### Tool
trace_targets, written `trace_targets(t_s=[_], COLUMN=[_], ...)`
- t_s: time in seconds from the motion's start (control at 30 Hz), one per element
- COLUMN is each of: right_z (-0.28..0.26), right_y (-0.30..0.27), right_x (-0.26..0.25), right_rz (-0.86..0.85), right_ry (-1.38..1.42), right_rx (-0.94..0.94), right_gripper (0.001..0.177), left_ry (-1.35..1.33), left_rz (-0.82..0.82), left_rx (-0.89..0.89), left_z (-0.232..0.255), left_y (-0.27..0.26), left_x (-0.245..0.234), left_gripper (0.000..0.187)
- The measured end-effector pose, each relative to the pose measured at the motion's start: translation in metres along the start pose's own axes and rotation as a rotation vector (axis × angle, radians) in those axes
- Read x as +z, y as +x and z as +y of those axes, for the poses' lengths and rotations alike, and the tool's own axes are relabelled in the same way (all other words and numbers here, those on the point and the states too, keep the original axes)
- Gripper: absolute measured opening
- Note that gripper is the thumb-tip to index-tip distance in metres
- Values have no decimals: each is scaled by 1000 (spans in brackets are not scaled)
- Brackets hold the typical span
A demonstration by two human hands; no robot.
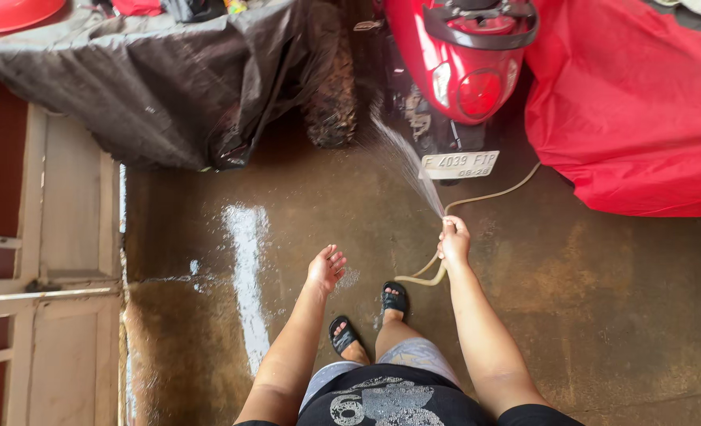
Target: The person uses a hose to spray water on the floor and a pair of beige clogs in a garage. They rinse the clogs and then continue spraying the floor around parked scooters and a covered vehicle.
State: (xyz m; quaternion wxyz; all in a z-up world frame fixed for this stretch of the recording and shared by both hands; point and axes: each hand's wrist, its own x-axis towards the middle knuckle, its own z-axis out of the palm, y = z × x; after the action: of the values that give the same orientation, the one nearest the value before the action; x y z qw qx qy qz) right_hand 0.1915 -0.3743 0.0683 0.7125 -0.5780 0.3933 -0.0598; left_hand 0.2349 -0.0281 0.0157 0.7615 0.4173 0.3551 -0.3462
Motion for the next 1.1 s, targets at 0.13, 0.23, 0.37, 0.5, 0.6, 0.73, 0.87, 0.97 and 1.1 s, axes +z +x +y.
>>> trace_targets(t_s=[0.13,0.23,0.37,0.5,0.6,0.73,0.87,0.97,1.1], right_z=[-30,-49,-64,-77,-81,-84,-83,-79,-73], right_y=[32,61,97,125,139,148,154,153,149], right_x=[-7,-19,-50,-102,-127,-148,-148,-132,-78], right_rz=[-26,-20,102,179,143,98,128,4,-94], right_ry=[-69,-94,-69,-54,-101,-160,-184,-227,-197], right_rx=[4,66,78,96,121,142,259,321,194], right_gripper=[11,19,13,9,9,9,8,6,8], left_ry=[-11,-21,-31,-36,-24,-19,-16,-24,-76], left_rz=[32,39,35,48,63,60,33,28,35], left_rx=[-13,-25,-23,-27,-23,-39,-28,-17,-8], left_z=[-6,-14,-19,-21,-26,-35,-41,-41,-38], left_y=[15,25,37,47,54,64,71,72,70], left_x=[41,71,107,131,148,171,188,191,186], left_gripper=[33,33,33,33,33,32,31,30,32])
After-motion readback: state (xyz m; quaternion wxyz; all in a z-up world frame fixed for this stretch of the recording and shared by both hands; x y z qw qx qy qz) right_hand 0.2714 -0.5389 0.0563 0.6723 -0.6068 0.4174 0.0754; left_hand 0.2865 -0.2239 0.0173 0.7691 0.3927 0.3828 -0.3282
